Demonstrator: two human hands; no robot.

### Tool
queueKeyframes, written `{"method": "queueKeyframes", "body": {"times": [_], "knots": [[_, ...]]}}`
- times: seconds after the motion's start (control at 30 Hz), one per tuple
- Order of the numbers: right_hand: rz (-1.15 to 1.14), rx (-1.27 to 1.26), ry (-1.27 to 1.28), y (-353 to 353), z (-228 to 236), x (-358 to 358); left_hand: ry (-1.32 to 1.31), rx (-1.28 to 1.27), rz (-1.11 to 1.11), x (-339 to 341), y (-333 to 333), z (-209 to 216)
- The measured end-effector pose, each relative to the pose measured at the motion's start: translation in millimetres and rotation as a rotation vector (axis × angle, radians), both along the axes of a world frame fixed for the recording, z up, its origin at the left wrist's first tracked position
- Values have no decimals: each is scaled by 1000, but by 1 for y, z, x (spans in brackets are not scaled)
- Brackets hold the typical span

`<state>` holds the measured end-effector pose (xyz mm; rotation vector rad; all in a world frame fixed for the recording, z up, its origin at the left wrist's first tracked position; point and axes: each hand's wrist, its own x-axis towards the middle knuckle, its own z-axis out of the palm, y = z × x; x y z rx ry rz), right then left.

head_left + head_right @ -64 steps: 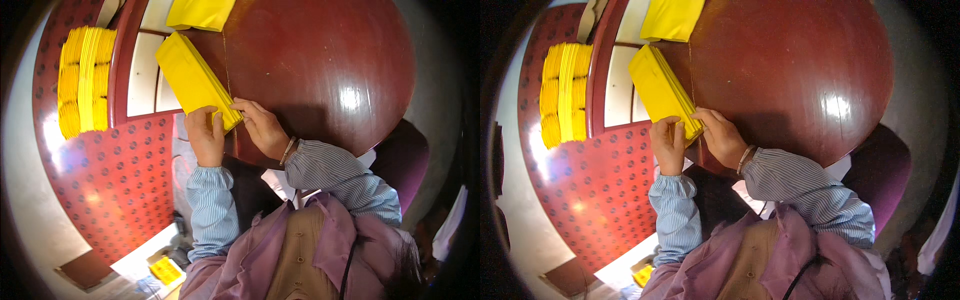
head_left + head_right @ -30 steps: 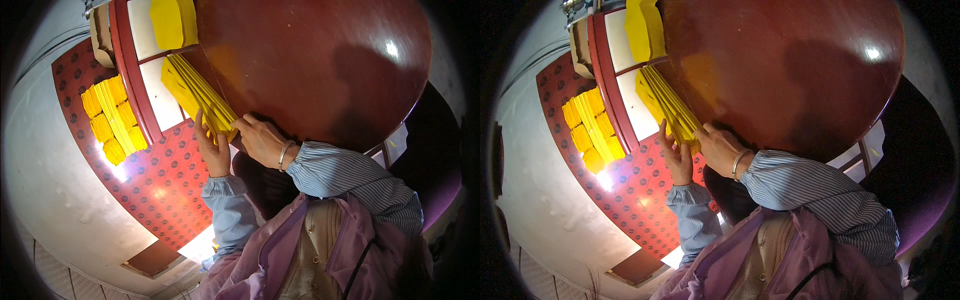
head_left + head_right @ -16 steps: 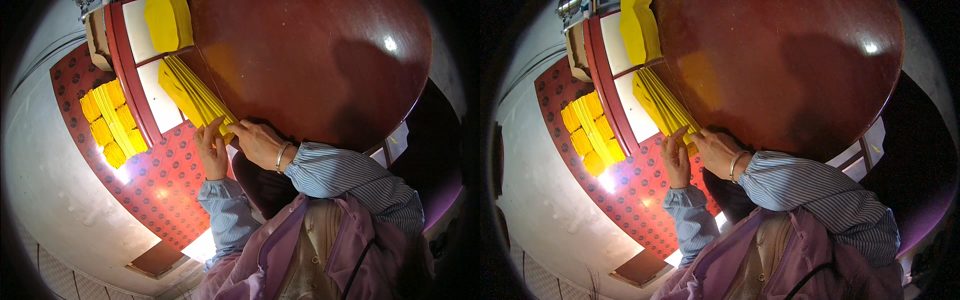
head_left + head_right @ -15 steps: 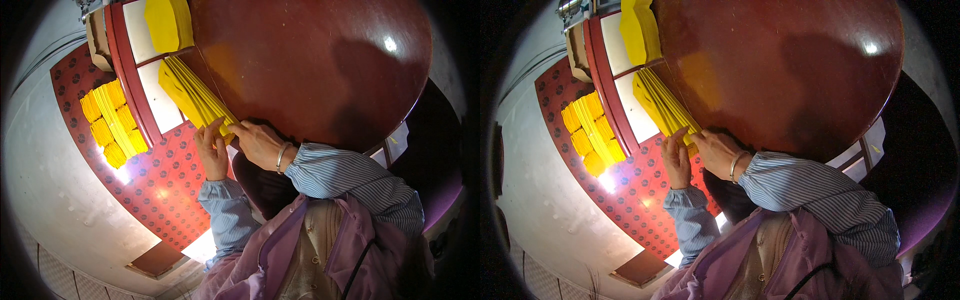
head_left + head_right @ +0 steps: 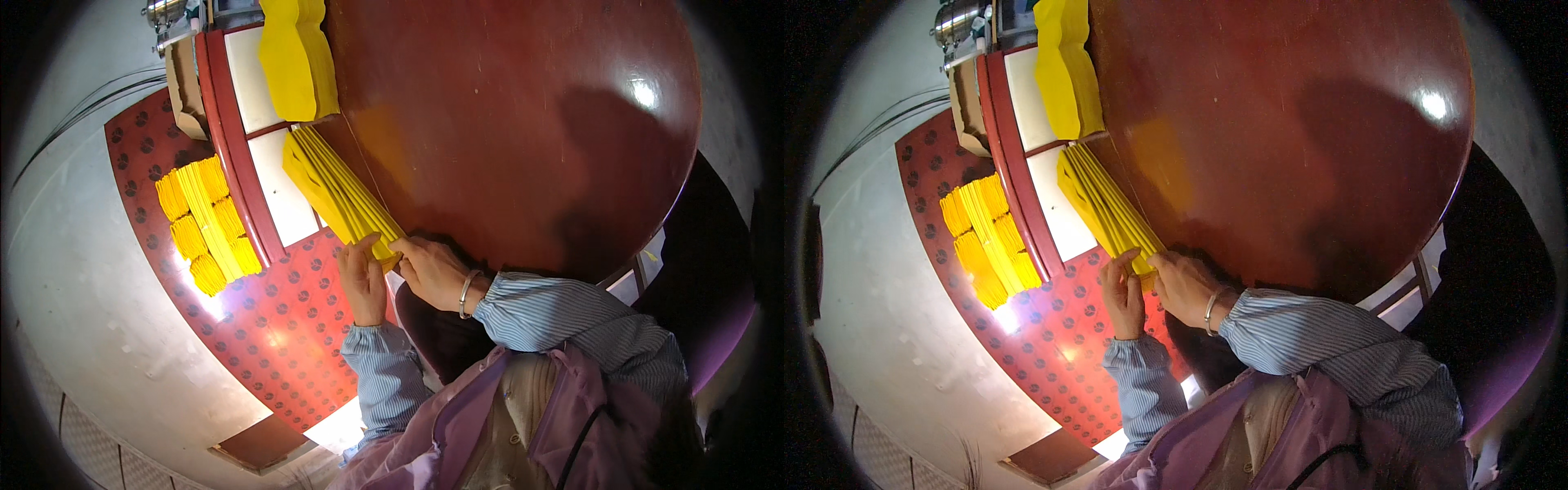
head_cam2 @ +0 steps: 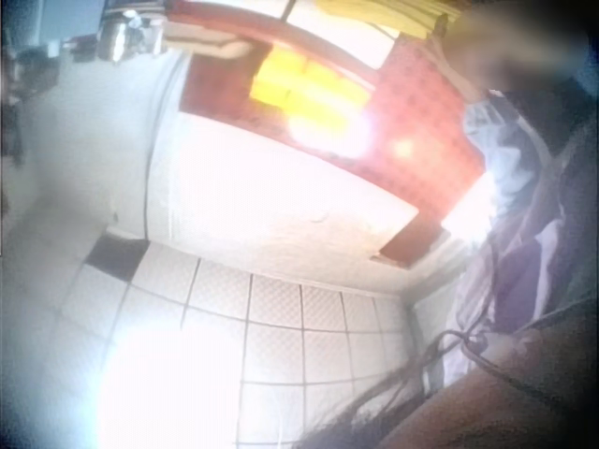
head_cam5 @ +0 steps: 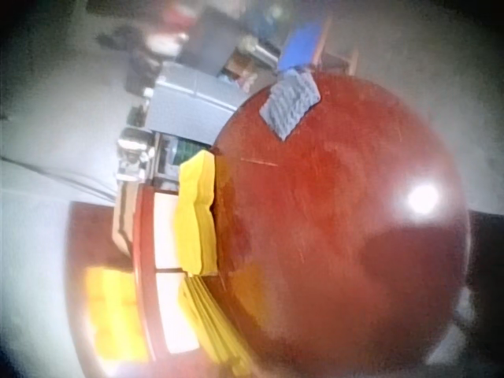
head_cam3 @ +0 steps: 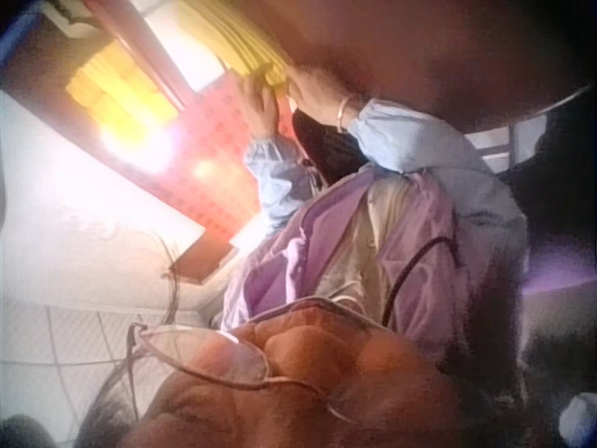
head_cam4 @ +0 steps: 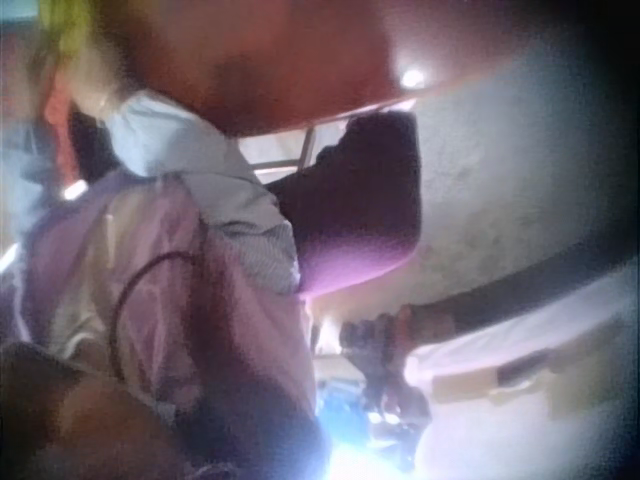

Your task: The person folds yellow fabric pieces on a round table, aligning edges and pressing creases by hand. They stack the folded pieces into a neat pile on the table.

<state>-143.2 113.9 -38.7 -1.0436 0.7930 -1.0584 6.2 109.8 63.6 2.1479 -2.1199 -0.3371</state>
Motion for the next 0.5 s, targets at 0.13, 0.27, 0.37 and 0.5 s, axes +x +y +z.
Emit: {"method": "queueKeyframes", "body": {"times": [0.13, 0.27, 0.37, 0.5], "knots": [[-43, 38, -47, -3, 2, 0, 107, -8, 53, 6, 3, -2], [92, 230, -164, -7, 6, -6, 179, 3, 56, 4, 4, -2], [165, 319, -212, -9, 8, -10, 345, 0, 112, 0, 4, -3], [158, 310, -220, -9, 8, -11, 335, 26, 146, -2, 2, -1]]}}
